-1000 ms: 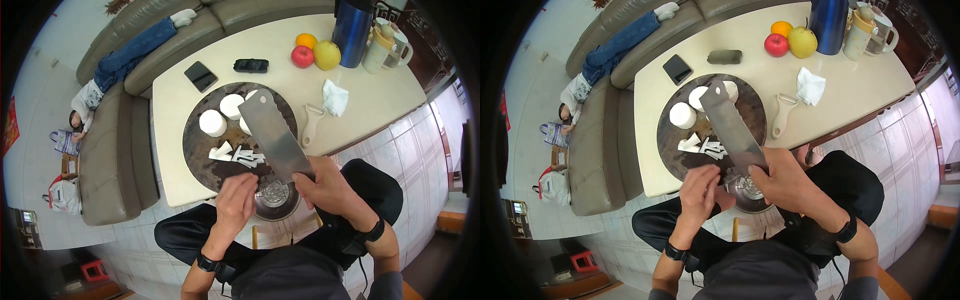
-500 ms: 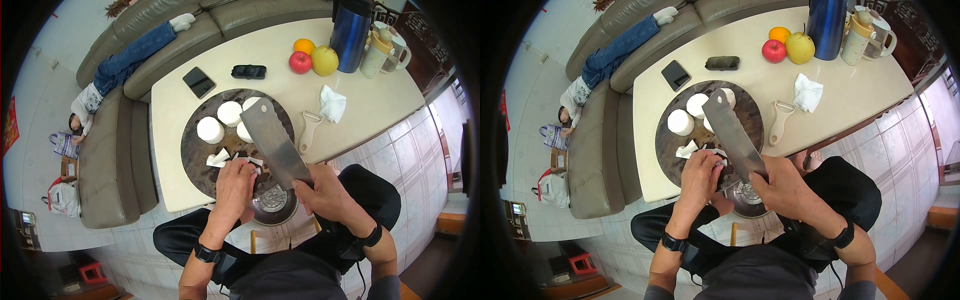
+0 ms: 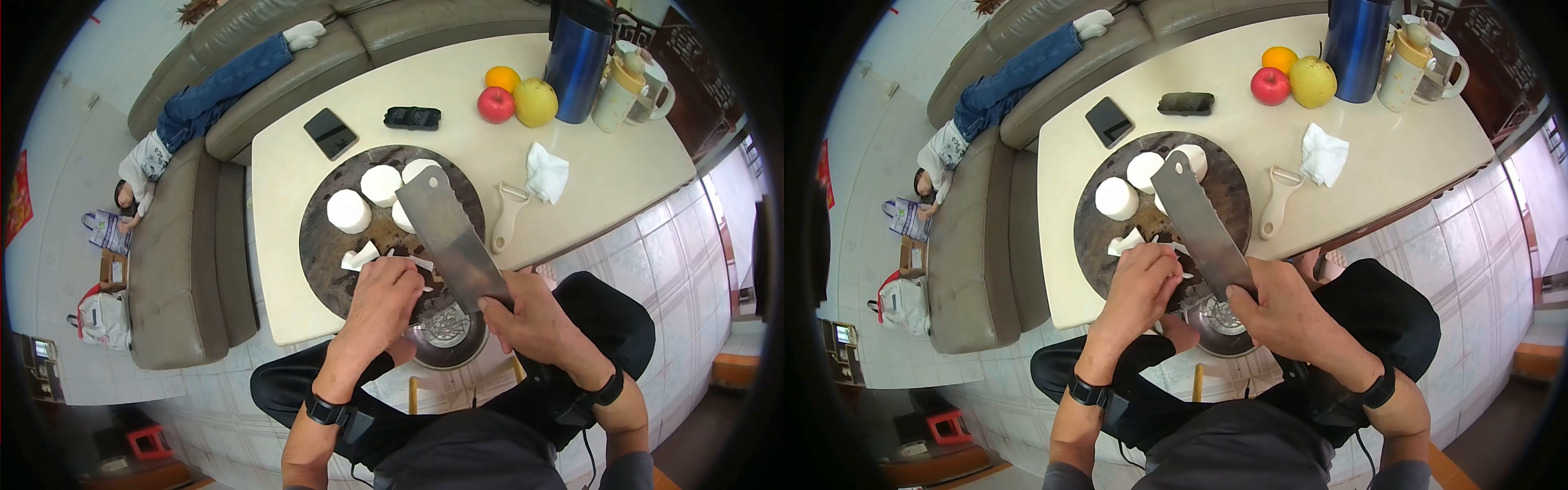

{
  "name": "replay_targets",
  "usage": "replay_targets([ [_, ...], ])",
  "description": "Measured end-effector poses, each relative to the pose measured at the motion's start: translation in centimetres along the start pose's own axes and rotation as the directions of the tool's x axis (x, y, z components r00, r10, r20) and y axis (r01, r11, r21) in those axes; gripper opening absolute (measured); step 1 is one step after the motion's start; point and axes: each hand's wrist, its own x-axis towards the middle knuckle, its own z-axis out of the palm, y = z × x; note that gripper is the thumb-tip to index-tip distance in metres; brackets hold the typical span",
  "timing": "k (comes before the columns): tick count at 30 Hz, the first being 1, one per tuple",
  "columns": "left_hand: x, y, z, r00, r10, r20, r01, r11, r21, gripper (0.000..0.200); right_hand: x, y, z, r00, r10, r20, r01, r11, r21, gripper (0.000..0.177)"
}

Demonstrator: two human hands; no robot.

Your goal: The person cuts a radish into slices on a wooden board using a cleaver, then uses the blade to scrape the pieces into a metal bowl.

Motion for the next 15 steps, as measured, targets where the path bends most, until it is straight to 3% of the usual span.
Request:
replay_targets([
  [2,-0.9,-0.7,0.3,0.971,0.029,-0.235,-0.038,0.999,-0.031,0.020,0.0,0.2,0.1,1.000,-0.004,-0.006,0.004,1.000,-0.011,0.010],
  [5,-3.0,-1.0,-0.1,0.944,0.066,-0.324,-0.047,0.997,0.067,0.025,0.0,1.0,0.3,0.995,-0.099,-0.033,0.093,0.983,-0.158,0.018],
  [11,-7.1,-1.9,1.3,0.966,0.025,-0.258,0.012,0.990,0.143,0.033,-0.6,2.5,2.4,0.962,-0.271,0.028,0.254,0.856,-0.450,0.014],
  [15,-7.3,-1.0,1.1,0.960,0.025,-0.279,0.019,0.988,0.155,0.033,-0.8,3.2,3.6,0.920,-0.350,0.178,0.378,0.668,-0.641,0.013],
])
